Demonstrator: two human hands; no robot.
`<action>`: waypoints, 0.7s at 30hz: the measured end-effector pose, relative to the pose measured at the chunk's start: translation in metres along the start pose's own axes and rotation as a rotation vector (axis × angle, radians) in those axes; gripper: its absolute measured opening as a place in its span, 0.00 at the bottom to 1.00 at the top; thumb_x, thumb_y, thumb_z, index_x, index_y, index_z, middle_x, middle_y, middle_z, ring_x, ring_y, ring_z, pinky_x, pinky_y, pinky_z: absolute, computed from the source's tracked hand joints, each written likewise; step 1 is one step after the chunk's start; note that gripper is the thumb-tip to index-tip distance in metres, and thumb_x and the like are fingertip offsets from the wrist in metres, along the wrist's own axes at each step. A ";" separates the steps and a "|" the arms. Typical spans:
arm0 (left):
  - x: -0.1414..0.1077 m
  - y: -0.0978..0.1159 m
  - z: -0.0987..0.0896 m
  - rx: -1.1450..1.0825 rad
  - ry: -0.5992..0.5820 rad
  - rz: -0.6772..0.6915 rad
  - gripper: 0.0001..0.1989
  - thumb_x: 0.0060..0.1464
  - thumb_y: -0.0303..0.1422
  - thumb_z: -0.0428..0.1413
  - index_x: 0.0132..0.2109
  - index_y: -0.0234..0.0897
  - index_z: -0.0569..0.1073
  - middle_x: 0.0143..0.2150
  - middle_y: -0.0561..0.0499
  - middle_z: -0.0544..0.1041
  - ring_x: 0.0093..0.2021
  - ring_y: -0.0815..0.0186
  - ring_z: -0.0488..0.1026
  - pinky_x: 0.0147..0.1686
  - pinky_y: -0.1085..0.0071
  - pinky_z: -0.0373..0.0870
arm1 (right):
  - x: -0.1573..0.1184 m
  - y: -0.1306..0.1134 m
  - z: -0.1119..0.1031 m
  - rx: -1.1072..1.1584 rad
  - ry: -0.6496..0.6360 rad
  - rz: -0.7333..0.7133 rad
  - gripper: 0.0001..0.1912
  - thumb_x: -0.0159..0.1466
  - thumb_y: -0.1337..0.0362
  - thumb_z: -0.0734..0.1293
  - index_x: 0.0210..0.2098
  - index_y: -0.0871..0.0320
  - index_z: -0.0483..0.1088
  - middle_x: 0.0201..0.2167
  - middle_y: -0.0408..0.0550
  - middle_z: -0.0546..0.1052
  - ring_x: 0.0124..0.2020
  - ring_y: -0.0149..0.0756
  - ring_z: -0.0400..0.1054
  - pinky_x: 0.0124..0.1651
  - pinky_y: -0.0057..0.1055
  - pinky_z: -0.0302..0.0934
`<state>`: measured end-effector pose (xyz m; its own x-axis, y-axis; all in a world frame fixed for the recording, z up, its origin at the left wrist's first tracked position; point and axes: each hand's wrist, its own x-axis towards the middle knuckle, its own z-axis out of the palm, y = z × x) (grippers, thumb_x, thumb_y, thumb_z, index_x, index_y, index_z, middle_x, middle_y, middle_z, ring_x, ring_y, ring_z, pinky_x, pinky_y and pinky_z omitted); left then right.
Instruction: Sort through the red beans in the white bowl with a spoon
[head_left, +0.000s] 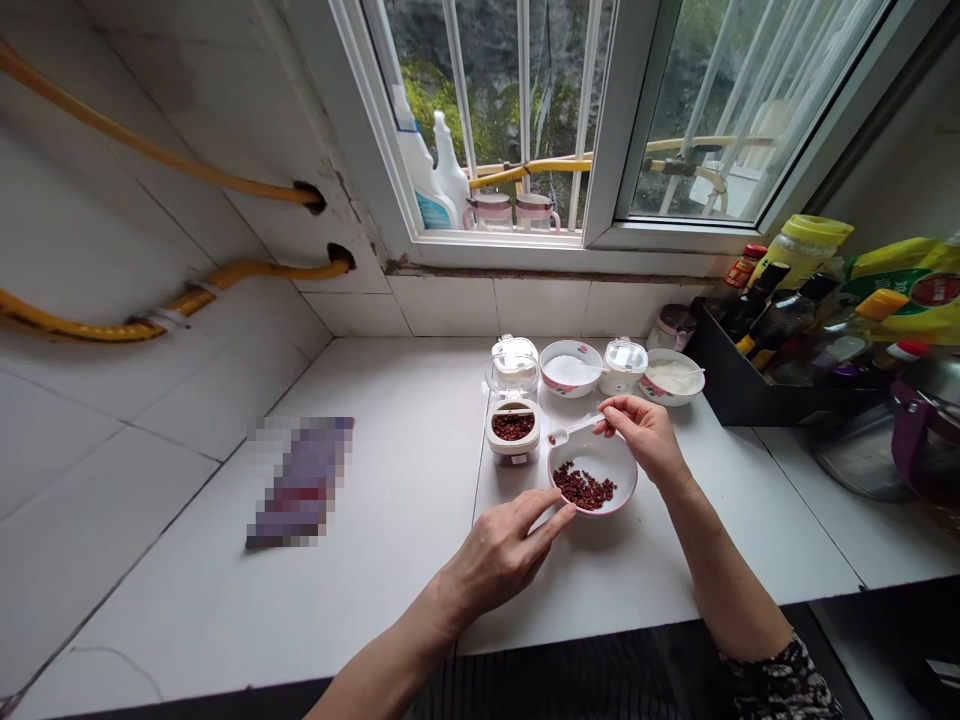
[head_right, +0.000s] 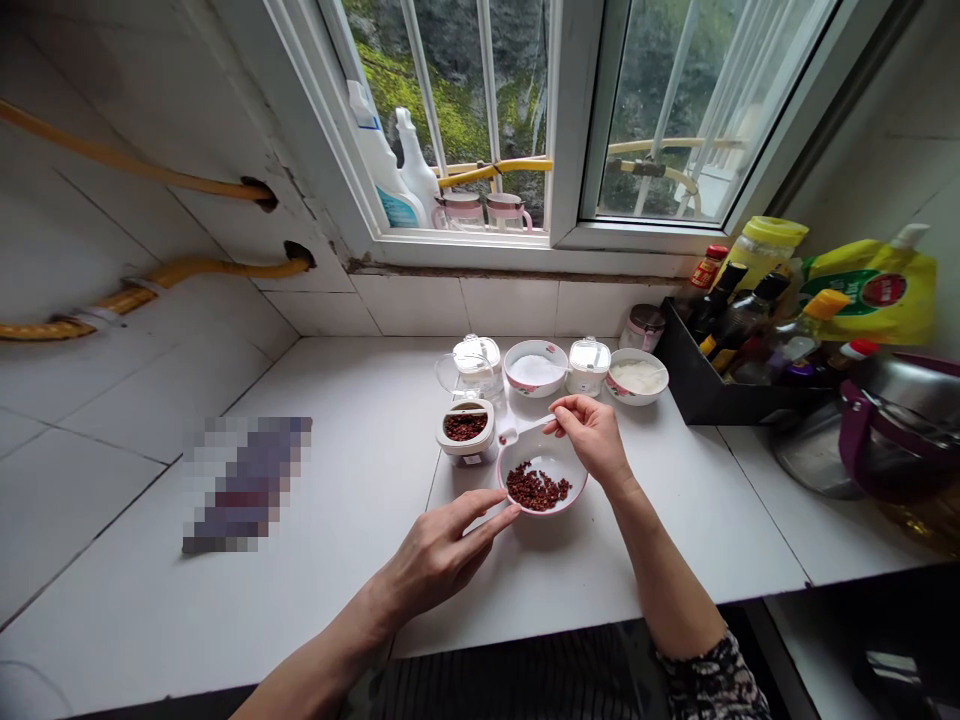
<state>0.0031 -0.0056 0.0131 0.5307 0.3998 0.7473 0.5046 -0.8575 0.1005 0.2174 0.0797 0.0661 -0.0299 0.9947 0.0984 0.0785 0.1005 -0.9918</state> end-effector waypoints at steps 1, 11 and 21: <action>0.000 0.000 0.000 -0.001 0.005 0.000 0.16 0.62 0.19 0.48 0.54 0.31 0.72 0.48 0.39 0.76 0.44 0.62 0.77 0.37 0.68 0.80 | 0.000 -0.001 0.004 0.011 0.015 -0.027 0.16 0.54 0.52 0.72 0.31 0.59 0.73 0.22 0.47 0.79 0.25 0.35 0.72 0.33 0.32 0.66; 0.001 0.000 0.001 -0.010 0.010 -0.001 0.16 0.62 0.20 0.48 0.54 0.31 0.72 0.48 0.39 0.76 0.44 0.62 0.77 0.36 0.68 0.79 | -0.014 -0.003 0.043 -0.554 0.118 -0.795 0.07 0.68 0.68 0.62 0.38 0.55 0.72 0.29 0.44 0.82 0.31 0.36 0.74 0.54 0.44 0.59; 0.000 -0.001 -0.001 0.005 -0.002 0.002 0.16 0.62 0.20 0.48 0.54 0.31 0.72 0.48 0.39 0.76 0.45 0.62 0.77 0.38 0.68 0.79 | -0.015 -0.012 -0.010 -0.556 0.085 -0.583 0.06 0.66 0.66 0.63 0.35 0.55 0.73 0.23 0.44 0.80 0.32 0.40 0.73 0.45 0.39 0.64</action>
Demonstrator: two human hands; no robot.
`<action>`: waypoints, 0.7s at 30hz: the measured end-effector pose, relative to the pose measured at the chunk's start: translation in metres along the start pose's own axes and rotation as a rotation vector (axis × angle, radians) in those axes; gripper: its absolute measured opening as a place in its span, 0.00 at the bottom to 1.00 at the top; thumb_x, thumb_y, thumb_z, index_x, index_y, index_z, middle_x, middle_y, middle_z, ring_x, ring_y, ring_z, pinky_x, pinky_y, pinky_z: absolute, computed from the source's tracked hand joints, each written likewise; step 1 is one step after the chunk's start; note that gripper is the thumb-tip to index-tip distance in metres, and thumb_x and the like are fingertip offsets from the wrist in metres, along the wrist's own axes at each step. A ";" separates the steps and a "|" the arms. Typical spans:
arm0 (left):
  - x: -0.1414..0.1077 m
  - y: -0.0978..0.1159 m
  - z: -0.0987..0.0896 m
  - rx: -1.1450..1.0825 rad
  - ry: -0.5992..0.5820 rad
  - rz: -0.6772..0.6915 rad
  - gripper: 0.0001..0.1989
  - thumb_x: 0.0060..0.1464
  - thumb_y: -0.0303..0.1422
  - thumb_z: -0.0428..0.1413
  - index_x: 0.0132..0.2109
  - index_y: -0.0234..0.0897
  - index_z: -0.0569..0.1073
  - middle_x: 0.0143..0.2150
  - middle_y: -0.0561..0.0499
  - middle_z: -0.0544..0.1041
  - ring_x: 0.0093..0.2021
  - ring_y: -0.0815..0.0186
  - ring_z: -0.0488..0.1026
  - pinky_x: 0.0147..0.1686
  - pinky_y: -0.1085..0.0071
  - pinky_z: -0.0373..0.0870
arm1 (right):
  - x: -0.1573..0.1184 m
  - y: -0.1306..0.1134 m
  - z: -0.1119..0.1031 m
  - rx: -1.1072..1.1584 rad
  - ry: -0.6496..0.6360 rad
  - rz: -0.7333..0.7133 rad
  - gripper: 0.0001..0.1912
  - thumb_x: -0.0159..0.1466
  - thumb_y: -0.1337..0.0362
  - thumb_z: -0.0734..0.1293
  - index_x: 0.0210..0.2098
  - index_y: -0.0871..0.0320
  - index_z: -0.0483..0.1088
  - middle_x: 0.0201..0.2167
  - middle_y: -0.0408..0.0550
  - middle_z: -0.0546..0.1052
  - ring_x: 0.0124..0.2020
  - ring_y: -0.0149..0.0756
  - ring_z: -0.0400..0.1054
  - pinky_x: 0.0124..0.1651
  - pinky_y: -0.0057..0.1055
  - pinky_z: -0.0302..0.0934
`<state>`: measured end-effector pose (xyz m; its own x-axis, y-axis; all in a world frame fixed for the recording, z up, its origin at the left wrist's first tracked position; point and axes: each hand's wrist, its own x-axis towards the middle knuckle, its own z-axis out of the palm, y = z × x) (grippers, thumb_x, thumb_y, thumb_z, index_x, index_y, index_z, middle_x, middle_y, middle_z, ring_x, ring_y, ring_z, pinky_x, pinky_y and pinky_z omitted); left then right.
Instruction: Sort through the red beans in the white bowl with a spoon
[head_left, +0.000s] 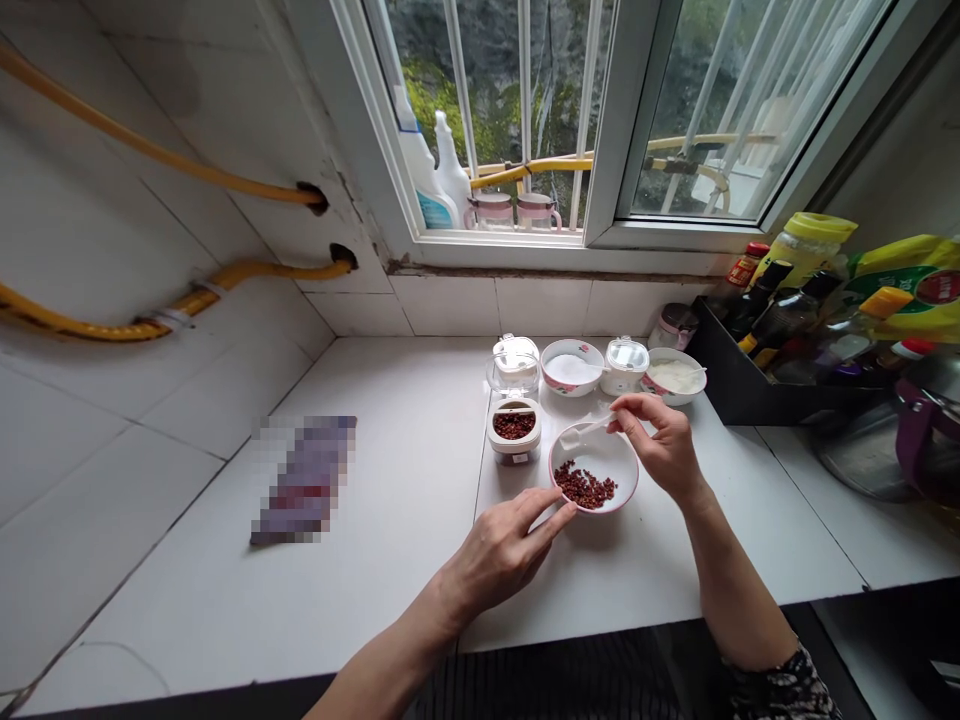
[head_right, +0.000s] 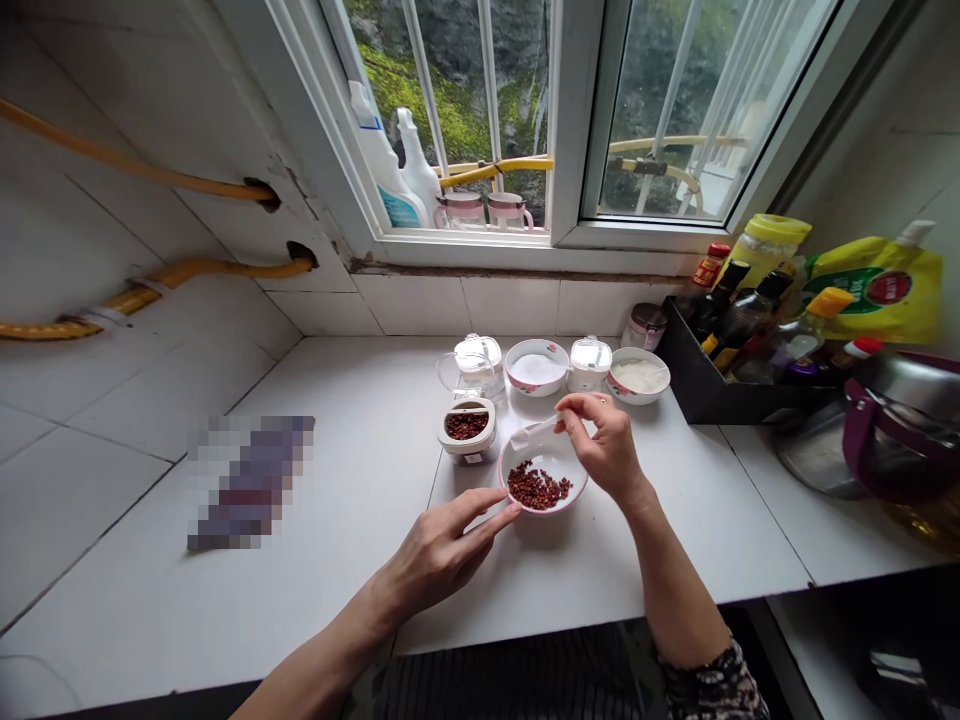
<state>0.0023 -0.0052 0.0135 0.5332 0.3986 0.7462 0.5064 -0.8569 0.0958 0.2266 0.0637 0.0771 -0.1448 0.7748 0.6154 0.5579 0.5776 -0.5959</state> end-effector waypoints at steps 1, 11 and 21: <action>0.000 0.000 0.000 0.000 0.000 0.000 0.16 0.62 0.20 0.48 0.54 0.32 0.72 0.48 0.39 0.76 0.45 0.62 0.77 0.38 0.68 0.80 | 0.000 0.005 -0.004 -0.018 -0.072 0.042 0.06 0.65 0.66 0.63 0.34 0.55 0.73 0.23 0.44 0.79 0.32 0.40 0.73 0.44 0.38 0.63; 0.000 0.000 0.000 -0.019 -0.013 -0.003 0.16 0.62 0.20 0.48 0.54 0.31 0.72 0.48 0.39 0.76 0.46 0.62 0.77 0.39 0.68 0.80 | -0.007 0.013 0.015 -0.192 -0.252 0.055 0.09 0.63 0.72 0.62 0.32 0.55 0.72 0.23 0.42 0.80 0.28 0.36 0.70 0.52 0.40 0.57; -0.001 0.000 0.001 -0.002 0.002 -0.006 0.17 0.62 0.20 0.48 0.54 0.33 0.72 0.47 0.40 0.76 0.46 0.63 0.77 0.39 0.69 0.80 | -0.003 0.011 0.014 0.111 -0.207 0.334 0.07 0.61 0.65 0.62 0.29 0.56 0.71 0.21 0.43 0.78 0.27 0.36 0.74 0.41 0.34 0.65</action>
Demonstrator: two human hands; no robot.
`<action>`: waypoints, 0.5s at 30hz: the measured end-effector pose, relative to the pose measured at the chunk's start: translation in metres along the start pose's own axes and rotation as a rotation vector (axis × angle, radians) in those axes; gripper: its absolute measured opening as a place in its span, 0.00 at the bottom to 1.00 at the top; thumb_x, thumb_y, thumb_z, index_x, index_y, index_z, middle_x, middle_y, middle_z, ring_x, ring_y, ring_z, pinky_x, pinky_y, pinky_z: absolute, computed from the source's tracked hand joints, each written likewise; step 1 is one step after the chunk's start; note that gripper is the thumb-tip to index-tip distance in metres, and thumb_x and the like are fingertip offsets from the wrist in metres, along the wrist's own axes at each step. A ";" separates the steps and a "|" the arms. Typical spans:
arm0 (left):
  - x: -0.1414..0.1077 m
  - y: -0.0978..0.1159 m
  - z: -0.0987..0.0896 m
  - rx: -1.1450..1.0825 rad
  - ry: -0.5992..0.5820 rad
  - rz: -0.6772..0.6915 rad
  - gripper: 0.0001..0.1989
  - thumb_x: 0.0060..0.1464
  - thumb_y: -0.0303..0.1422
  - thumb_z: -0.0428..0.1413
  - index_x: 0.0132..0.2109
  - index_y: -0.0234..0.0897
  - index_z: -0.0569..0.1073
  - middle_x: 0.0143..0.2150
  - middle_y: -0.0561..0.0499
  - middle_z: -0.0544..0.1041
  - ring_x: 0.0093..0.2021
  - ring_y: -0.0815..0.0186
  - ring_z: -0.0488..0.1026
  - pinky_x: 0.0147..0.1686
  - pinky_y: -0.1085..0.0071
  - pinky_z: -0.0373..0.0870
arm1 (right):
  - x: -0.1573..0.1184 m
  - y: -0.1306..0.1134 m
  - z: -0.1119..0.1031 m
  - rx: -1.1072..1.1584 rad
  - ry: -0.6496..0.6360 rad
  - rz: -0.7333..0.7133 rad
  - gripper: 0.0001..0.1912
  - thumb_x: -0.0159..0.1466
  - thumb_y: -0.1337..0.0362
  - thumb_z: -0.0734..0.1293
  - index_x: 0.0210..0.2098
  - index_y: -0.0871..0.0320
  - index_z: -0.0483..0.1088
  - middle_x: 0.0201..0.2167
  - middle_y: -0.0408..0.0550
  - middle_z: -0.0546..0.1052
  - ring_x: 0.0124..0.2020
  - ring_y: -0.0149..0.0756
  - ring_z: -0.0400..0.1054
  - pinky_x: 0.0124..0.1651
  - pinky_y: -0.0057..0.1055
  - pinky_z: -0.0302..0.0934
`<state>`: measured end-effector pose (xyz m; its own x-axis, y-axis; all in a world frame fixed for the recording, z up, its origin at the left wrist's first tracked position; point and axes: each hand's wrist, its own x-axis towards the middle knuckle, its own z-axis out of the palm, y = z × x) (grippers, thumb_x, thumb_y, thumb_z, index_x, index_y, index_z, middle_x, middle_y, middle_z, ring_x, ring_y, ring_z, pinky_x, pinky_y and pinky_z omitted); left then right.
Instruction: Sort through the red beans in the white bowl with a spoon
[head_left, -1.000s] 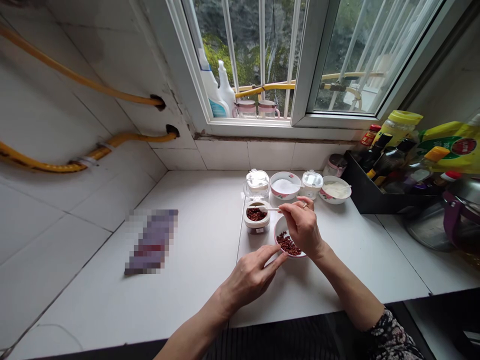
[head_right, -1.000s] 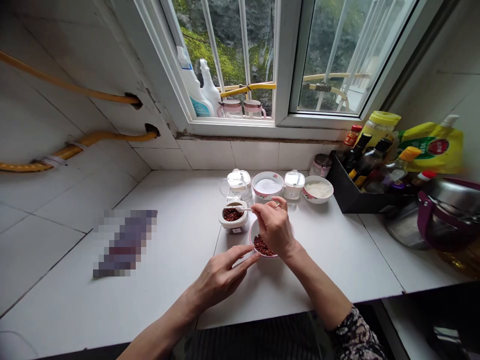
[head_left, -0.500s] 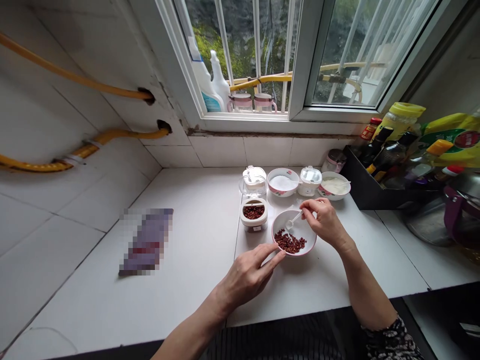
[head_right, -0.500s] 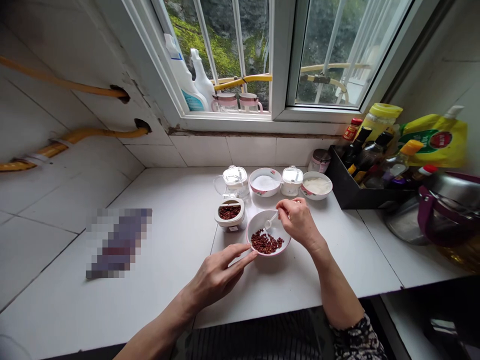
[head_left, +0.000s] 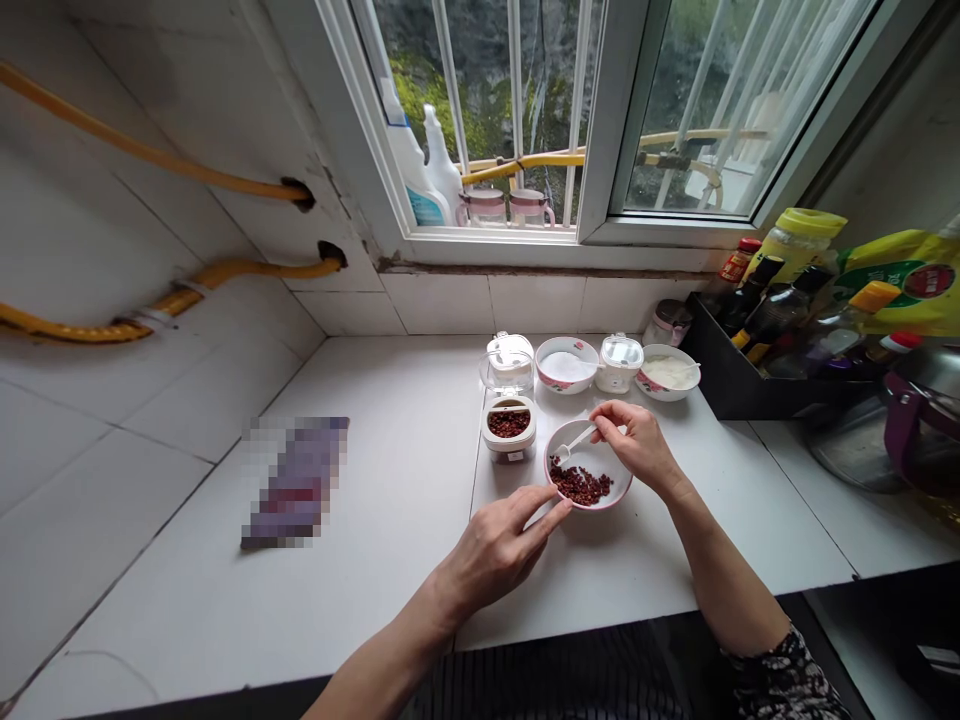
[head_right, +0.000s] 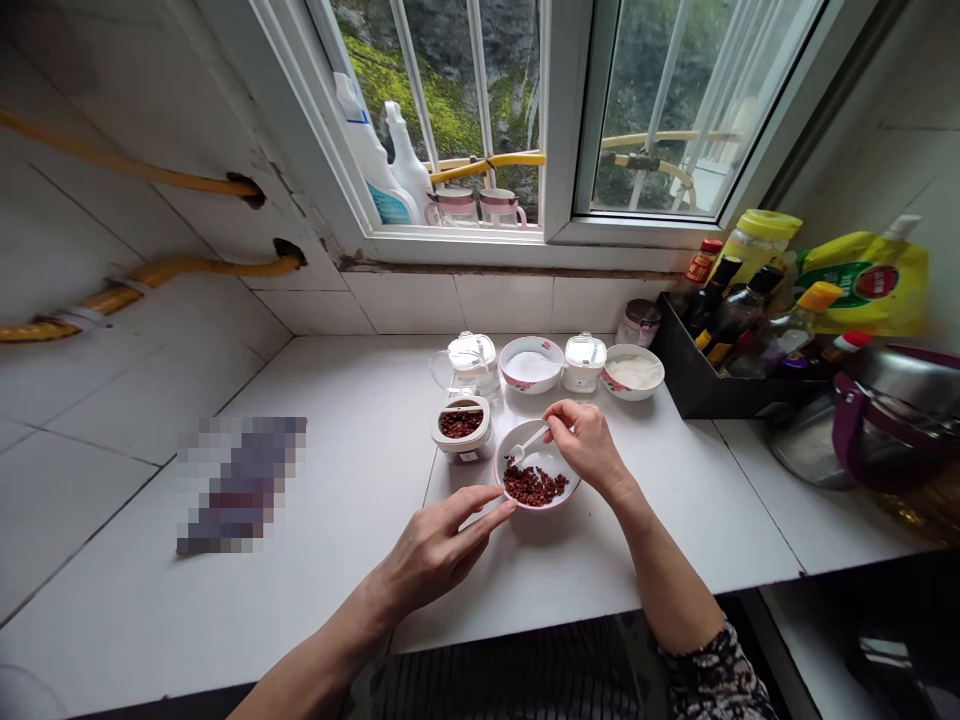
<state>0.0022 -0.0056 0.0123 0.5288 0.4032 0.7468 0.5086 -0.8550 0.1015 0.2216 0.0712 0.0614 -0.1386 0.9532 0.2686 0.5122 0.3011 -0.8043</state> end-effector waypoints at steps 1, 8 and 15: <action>0.000 0.000 0.000 0.001 0.000 0.001 0.17 0.62 0.20 0.48 0.54 0.33 0.72 0.47 0.40 0.76 0.45 0.63 0.77 0.39 0.69 0.80 | 0.000 0.000 -0.002 0.041 0.000 0.023 0.07 0.61 0.64 0.62 0.30 0.56 0.72 0.21 0.43 0.78 0.26 0.36 0.74 0.38 0.33 0.65; 0.001 0.000 -0.001 0.003 -0.004 0.001 0.16 0.62 0.20 0.48 0.54 0.33 0.72 0.47 0.40 0.76 0.45 0.63 0.77 0.38 0.68 0.80 | 0.003 0.004 -0.005 0.170 0.036 0.131 0.09 0.58 0.59 0.65 0.30 0.58 0.73 0.20 0.45 0.78 0.26 0.37 0.75 0.35 0.33 0.67; 0.001 0.000 0.000 -0.004 -0.002 -0.004 0.16 0.62 0.20 0.48 0.54 0.33 0.72 0.48 0.40 0.76 0.44 0.63 0.77 0.36 0.70 0.80 | 0.009 0.009 -0.004 0.426 0.018 0.221 0.15 0.52 0.52 0.72 0.28 0.59 0.73 0.18 0.46 0.78 0.21 0.33 0.70 0.29 0.32 0.67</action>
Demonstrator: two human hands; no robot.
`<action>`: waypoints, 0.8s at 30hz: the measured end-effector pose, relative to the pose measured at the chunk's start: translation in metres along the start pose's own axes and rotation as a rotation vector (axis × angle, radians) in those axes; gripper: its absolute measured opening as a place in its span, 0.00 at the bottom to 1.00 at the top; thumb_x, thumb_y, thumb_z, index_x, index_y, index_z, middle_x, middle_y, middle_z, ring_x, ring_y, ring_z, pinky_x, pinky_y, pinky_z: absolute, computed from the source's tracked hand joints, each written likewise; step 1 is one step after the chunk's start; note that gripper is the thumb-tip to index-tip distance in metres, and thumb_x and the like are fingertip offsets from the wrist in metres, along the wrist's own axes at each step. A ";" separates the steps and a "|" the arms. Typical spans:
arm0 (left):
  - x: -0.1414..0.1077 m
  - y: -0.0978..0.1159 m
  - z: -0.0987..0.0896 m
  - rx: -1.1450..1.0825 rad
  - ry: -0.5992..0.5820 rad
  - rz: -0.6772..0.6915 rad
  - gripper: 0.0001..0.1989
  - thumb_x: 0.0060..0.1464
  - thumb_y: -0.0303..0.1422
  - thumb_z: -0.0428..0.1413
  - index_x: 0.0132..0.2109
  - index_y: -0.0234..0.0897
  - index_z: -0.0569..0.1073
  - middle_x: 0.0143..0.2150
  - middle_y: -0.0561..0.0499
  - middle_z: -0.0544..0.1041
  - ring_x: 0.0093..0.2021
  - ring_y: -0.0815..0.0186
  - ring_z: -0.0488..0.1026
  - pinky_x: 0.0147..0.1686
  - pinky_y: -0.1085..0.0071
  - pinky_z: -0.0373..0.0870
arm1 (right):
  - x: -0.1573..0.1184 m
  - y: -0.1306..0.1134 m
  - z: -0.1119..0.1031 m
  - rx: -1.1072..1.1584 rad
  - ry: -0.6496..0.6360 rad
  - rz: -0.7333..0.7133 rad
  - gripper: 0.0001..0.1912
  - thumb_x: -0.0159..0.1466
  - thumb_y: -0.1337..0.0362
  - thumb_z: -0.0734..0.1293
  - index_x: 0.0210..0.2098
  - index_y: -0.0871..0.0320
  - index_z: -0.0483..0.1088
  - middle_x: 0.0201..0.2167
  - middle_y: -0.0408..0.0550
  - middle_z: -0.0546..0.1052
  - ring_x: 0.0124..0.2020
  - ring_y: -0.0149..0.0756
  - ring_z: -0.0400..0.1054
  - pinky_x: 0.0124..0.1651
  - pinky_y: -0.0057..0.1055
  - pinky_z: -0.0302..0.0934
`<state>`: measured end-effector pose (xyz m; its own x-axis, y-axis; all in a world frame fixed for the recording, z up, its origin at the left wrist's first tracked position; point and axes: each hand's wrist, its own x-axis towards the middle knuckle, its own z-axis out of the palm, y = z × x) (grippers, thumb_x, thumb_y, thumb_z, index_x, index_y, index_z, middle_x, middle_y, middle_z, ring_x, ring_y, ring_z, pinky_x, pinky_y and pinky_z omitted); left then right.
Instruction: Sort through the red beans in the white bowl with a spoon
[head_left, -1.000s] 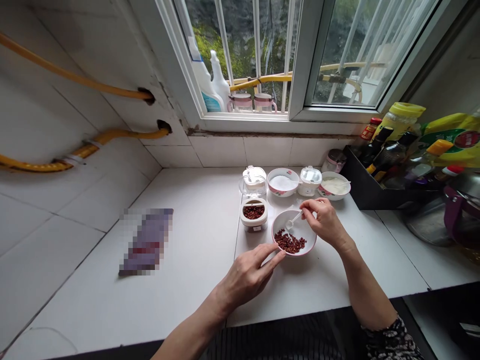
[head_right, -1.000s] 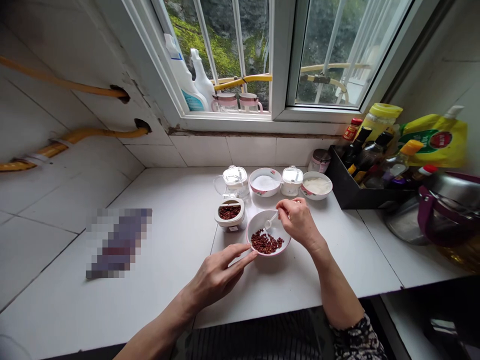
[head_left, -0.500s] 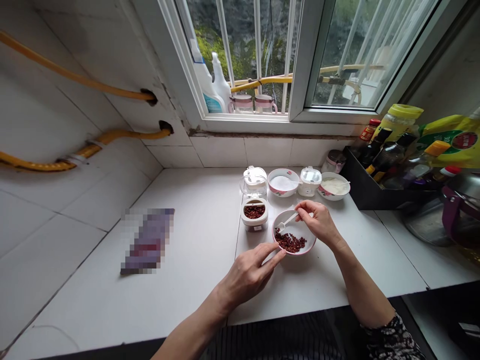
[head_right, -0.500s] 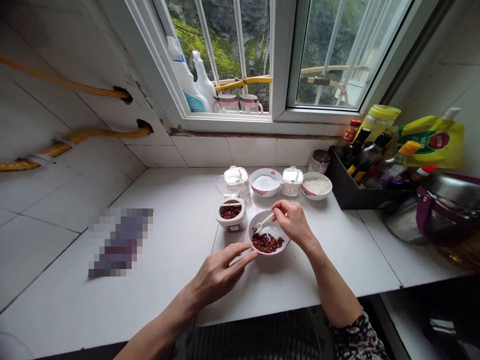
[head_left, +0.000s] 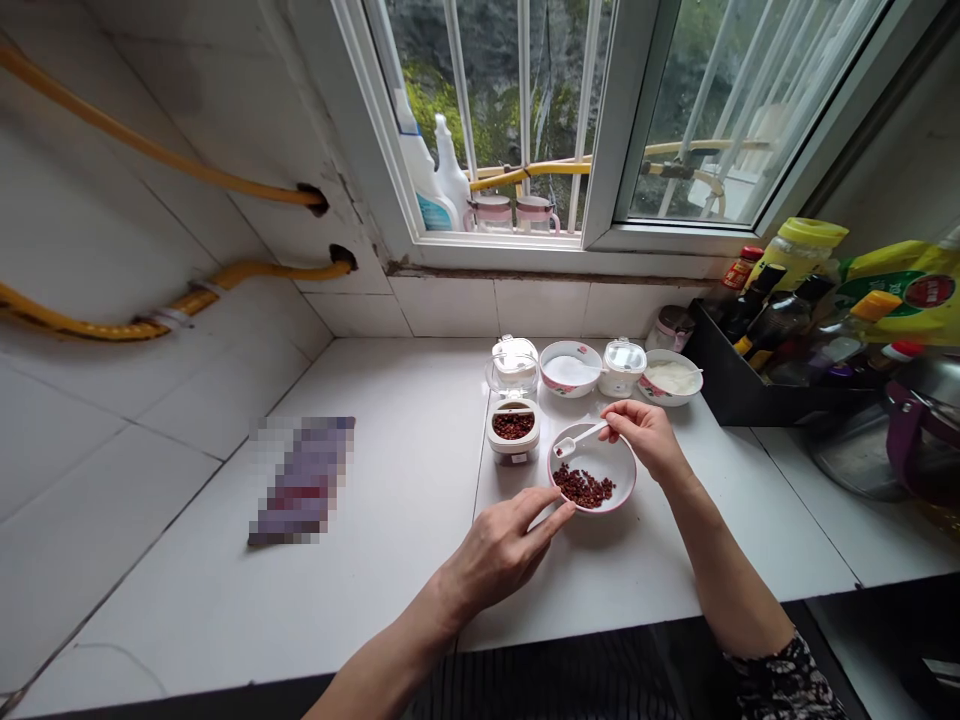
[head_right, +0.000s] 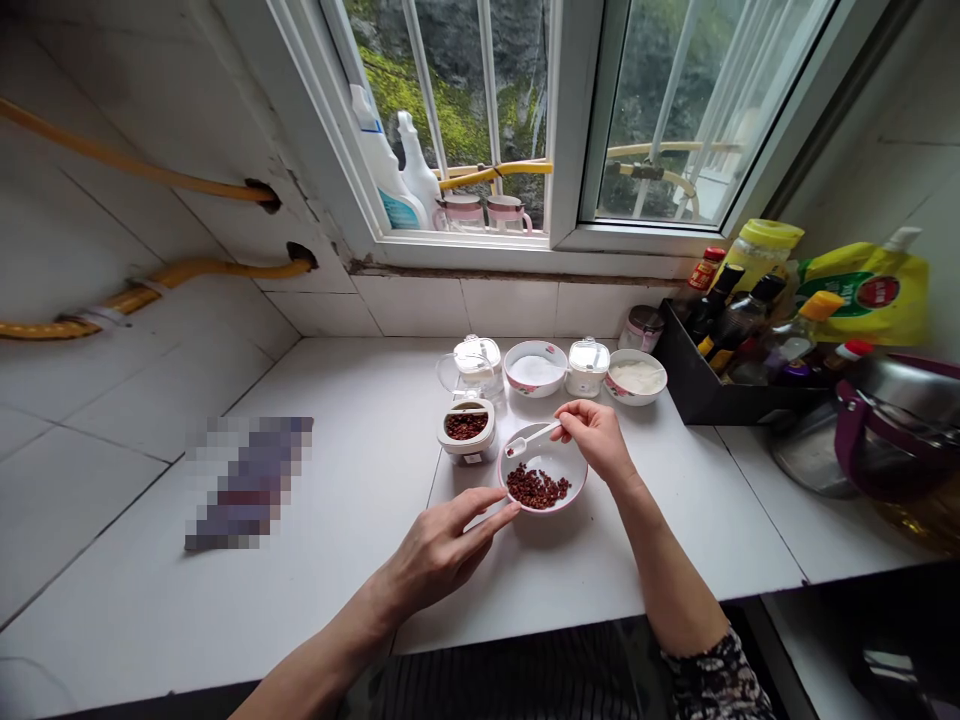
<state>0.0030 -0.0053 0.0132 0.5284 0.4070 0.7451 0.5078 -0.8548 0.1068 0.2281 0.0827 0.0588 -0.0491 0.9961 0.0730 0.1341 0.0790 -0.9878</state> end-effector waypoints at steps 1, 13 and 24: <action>0.000 0.000 0.000 -0.005 0.000 0.001 0.16 0.62 0.20 0.48 0.54 0.32 0.72 0.48 0.40 0.76 0.44 0.63 0.77 0.36 0.70 0.79 | 0.001 0.000 0.001 0.016 0.004 0.001 0.16 0.51 0.51 0.73 0.28 0.59 0.73 0.19 0.47 0.78 0.21 0.33 0.70 0.29 0.32 0.67; -0.002 -0.001 0.003 -0.004 -0.001 0.001 0.17 0.63 0.21 0.48 0.55 0.33 0.71 0.49 0.39 0.76 0.44 0.62 0.77 0.36 0.68 0.79 | -0.014 -0.015 0.051 -0.484 0.137 -0.727 0.08 0.68 0.66 0.61 0.36 0.54 0.72 0.28 0.45 0.82 0.31 0.38 0.74 0.55 0.45 0.60; -0.002 -0.001 0.002 0.009 -0.008 0.002 0.17 0.62 0.21 0.48 0.56 0.34 0.72 0.48 0.39 0.76 0.45 0.62 0.77 0.37 0.69 0.80 | -0.014 -0.020 0.003 -0.493 0.227 -0.617 0.06 0.66 0.64 0.63 0.35 0.54 0.73 0.24 0.45 0.80 0.33 0.42 0.74 0.49 0.45 0.63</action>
<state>0.0022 -0.0045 0.0099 0.5345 0.4077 0.7403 0.5128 -0.8527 0.0994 0.2234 0.0672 0.0774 -0.0618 0.7474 0.6615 0.5702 0.5704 -0.5912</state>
